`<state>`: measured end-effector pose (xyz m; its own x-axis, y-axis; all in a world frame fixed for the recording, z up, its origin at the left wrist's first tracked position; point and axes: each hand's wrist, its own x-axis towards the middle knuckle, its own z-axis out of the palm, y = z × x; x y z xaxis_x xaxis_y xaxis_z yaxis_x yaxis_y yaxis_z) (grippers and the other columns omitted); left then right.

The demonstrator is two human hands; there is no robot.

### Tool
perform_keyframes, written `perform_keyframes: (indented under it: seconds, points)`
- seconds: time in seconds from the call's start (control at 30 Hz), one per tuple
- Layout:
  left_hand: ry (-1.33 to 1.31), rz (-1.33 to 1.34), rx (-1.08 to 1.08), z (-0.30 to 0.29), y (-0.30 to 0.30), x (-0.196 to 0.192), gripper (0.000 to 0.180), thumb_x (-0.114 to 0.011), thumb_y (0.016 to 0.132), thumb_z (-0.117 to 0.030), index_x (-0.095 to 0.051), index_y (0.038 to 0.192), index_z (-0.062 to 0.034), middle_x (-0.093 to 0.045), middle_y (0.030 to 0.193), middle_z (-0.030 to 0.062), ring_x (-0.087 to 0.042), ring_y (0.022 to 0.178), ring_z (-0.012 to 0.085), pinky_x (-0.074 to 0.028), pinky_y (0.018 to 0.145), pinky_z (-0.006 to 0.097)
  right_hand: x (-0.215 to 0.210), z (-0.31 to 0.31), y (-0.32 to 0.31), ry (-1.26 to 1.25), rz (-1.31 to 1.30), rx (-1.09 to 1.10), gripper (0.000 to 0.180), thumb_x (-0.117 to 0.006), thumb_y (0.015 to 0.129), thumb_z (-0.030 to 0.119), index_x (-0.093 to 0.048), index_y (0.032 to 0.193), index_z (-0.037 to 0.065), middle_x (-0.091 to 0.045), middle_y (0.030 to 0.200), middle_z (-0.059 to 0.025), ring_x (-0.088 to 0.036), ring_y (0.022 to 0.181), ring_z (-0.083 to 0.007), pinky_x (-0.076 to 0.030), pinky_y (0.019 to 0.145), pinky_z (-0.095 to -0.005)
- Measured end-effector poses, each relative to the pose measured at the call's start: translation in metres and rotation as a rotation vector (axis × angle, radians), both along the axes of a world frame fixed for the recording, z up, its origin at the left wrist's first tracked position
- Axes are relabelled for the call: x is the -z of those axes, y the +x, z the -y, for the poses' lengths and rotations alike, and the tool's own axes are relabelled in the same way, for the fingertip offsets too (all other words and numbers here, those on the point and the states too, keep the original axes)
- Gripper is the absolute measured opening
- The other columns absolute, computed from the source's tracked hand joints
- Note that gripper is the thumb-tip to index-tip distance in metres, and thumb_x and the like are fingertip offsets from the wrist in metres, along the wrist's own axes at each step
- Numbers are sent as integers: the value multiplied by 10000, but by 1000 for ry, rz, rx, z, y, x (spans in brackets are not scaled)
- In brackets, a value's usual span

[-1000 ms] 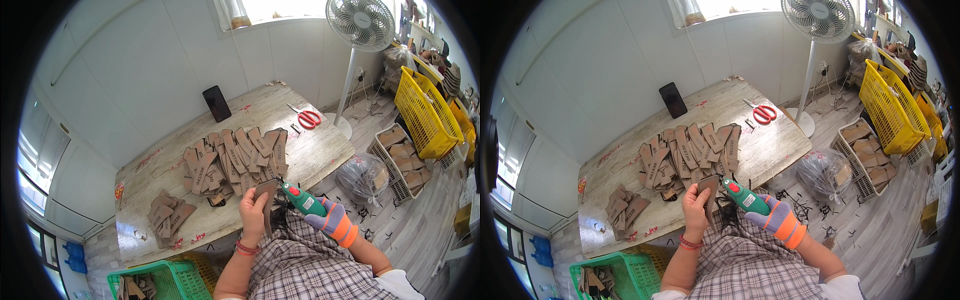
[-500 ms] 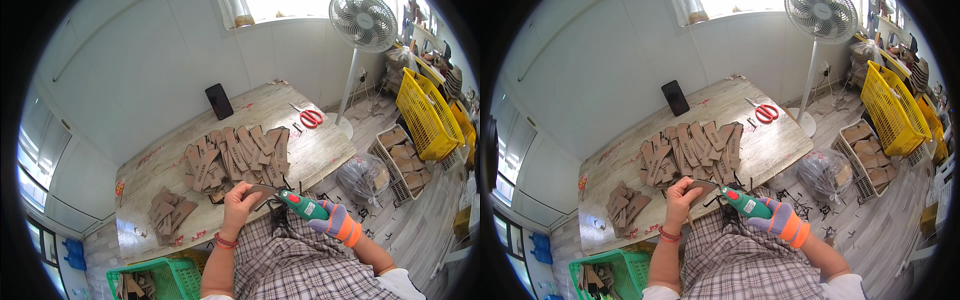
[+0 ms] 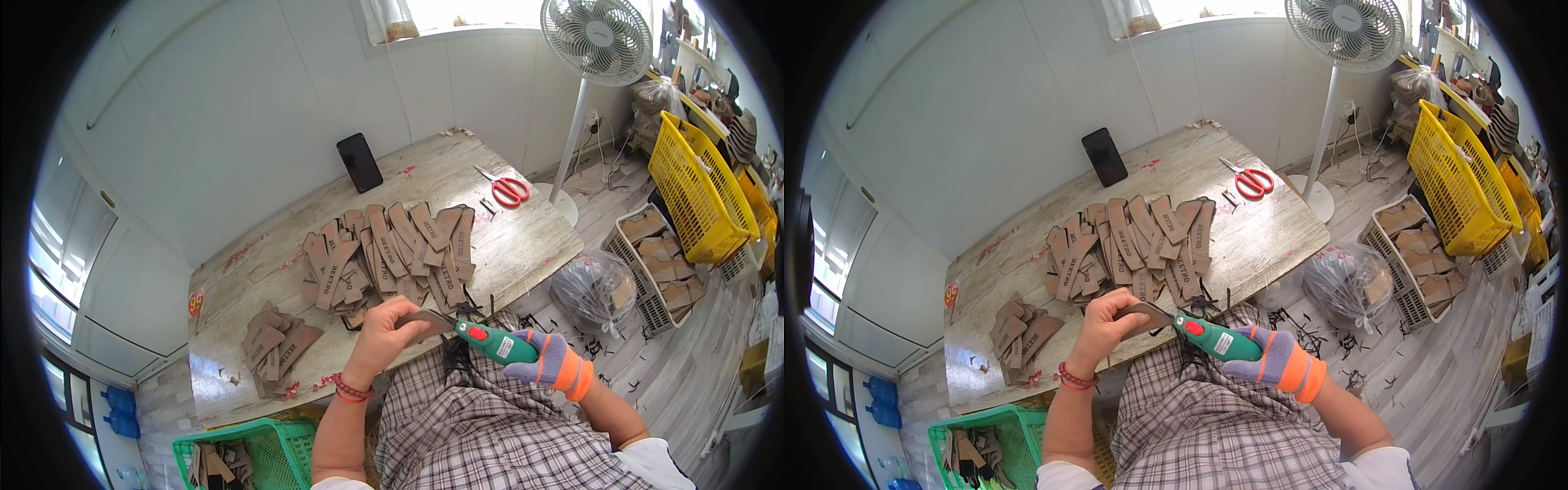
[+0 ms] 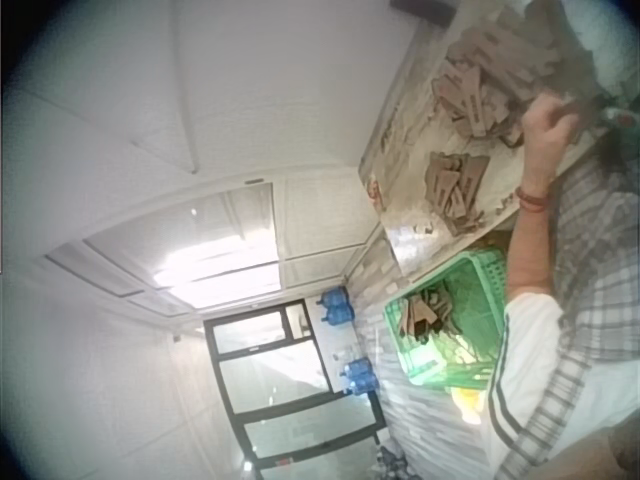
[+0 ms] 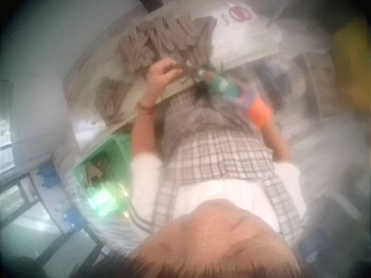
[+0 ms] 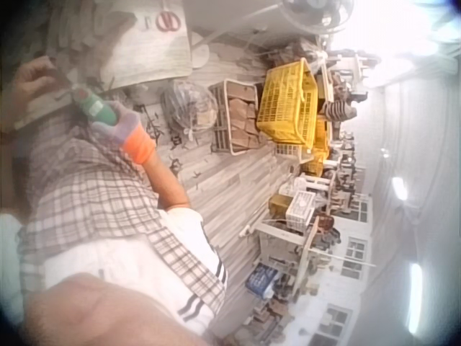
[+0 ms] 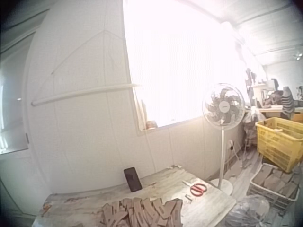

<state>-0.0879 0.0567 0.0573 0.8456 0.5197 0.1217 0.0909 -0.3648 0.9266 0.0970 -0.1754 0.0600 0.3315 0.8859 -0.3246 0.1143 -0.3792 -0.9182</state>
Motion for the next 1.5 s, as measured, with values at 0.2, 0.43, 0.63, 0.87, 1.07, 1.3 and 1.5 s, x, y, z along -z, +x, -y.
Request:
perform_keyframes:
  seconds: [0.2, 0.43, 0.63, 0.87, 1.07, 1.3, 1.5]
  points:
    - [-69, -85, 45, 7, 4, -1, 117, -679, 801, -70, -647, 847, 33, -550, 758, 12, -508, 691, 84, -411, 617, 251, 3, 0, 1, -2, 1, -30, 556, -806, 771, 271, -585, 1220, 28, -671, 814, -17, -575, 631, -39, -470, 572, -199]
    - [47, -126, -4, -3, -22, 11, 139, -675, 800, -83, -623, 849, 36, -545, 737, 33, -519, 679, 112, -422, 622, 269, 14, -16, -8, -7, -3, -66, 556, -806, 770, 261, -584, 1220, 22, -671, 833, -25, -584, 646, -45, -479, 586, -202]
    - [545, -436, -508, -133, -167, 36, 191, -646, 834, -200, -645, 849, -9, -578, 794, 120, -555, 799, 275, -434, 737, 385, 33, -5, -3, 53, -143, 39, 571, -816, 764, 259, -578, 1226, 21, -671, 842, -29, -596, 656, -51, -486, 581, -200]
    - [874, -221, -841, -165, -61, 76, 231, -687, 811, -226, -670, 942, -36, -588, 968, 122, -534, 976, 317, -429, 848, 412, 49, -7, -4, 45, -90, 38, 581, -816, 764, 291, -573, 1213, 15, -674, 788, -27, -586, 595, -51, -468, 525, -199]
    - [885, -221, -954, -157, 7, 88, 267, -730, 738, -71, -568, 942, -14, -569, 1003, 114, -538, 918, 314, -440, 833, 401, 47, -10, -8, 76, -33, 54, 546, -811, 769, 278, -582, 1187, 12, -669, 747, -18, -562, 549, -51, -452, 497, -198]
    - [-68, 517, -768, -63, 22, 52, 96, -599, 884, -3, -583, 978, -8, -611, 947, 45, -579, 860, 152, -472, 788, 302, 29, -23, -16, 74, -137, 128, 542, -805, 779, 275, -574, 1186, 2, -648, 763, -20, -549, 562, -46, -452, 508, -201]
    - [-798, 837, -491, 15, 52, 49, 54, -608, 914, -31, -615, 964, -12, -662, 938, 43, -599, 809, 105, -482, 756, 245, 25, -30, -18, 137, -195, 226, 567, -802, 782, 269, -553, 1209, -9, -649, 805, -15, -549, 595, -43, -447, 528, -196]
